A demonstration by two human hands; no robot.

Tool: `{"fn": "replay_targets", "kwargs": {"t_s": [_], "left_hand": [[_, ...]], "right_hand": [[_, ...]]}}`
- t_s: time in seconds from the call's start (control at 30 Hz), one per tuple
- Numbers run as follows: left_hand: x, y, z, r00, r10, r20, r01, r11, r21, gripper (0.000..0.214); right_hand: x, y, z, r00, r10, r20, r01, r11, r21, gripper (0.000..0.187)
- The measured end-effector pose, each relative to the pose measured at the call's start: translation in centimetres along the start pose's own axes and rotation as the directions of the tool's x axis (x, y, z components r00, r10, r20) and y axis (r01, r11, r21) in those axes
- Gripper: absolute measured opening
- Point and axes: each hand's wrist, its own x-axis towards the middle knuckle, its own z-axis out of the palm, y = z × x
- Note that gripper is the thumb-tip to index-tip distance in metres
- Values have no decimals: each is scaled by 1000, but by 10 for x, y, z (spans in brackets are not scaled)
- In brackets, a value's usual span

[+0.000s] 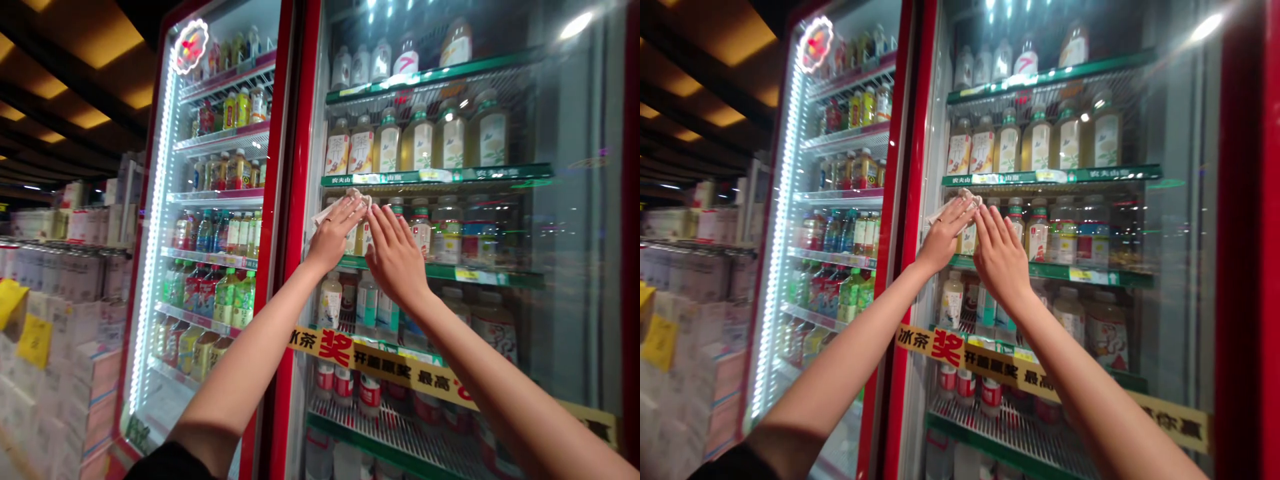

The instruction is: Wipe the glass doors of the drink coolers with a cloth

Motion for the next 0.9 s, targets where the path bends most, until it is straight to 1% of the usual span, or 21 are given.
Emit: {"fn": "replay_targets", "kwargs": {"t_s": [0.1, 0.13, 0.2, 0.27, 0.33, 0.4, 0.47, 0.53, 0.6, 0.67, 0.7, 0.73, 0.8, 0.83, 0.9], "left_hand": [[-4, -5, -7, 998, 50, 36, -50, 999, -13, 84], [-4, -9, -9, 999, 37, 25, -36, 999, -15, 83], [-1, -13, -11, 999, -31, -27, 30, 999, -15, 82], [5, -11, -5, 991, -102, -84, 102, 995, -14, 80], [8, -3, 5, 986, -122, -110, 122, 992, -8, 79], [6, 6, 10, 992, -87, -93, 88, 996, 5, 79], [-1, 9, 9, 998, -36, -45, 37, 999, 23, 84], [-7, 3, 1, 1000, -2, 7, 1, 999, 51, 92], [-7, -7, -5, 999, 21, 34, -24, 995, 92, 93], [-1, -14, -4, 1000, 4, 14, -6, 991, 133, 87], [4, -14, 0, 1000, -18, -11, 19, 988, 156, 82], [8, -11, 5, 998, -51, -39, 58, 982, 181, 77], [12, 3, 16, 991, -112, -73, 126, 966, 227, 66], [10, 12, 20, 990, -126, -60, 137, 961, 242, 62], [2, 28, 22, 994, -111, -2, 108, 962, 251, 57]], "right_hand": [[4, 11, -4, 1000, -6, 19, 6, 1000, 17, 83], [3, 16, -4, 999, -12, 38, 11, 1000, 19, 82], [-1, 25, -5, 996, -33, 78, 32, 999, 18, 83], [-6, 31, -5, 993, -60, 105, 59, 998, 17, 83], [-11, 35, -6, 990, -83, 114, 81, 997, 17, 81], [-17, 38, -7, 988, -97, 118, 96, 995, 16, 79], [-22, 42, -10, 985, -114, 128, 112, 993, 19, 79], [-26, 48, -14, 979, -153, 136, 150, 988, 31, 80], [-30, 56, -18, 975, -186, 120, 183, 982, 40, 82], [-34, 63, -21, 983, -171, 73, 169, 985, 33, 82], [-36, 66, -22, 988, -148, 50, 146, 989, 27, 83], [-37, 67, -22, 992, -122, 31, 121, 992, 20, 83], [-40, 67, -22, 996, -84, 20, 83, 996, 11, 84], [-41, 66, -21, 997, -74, 26, 74, 997, 10, 84], [-41, 63, -20, 997, -62, 37, 62, 998, 13, 85]]}}
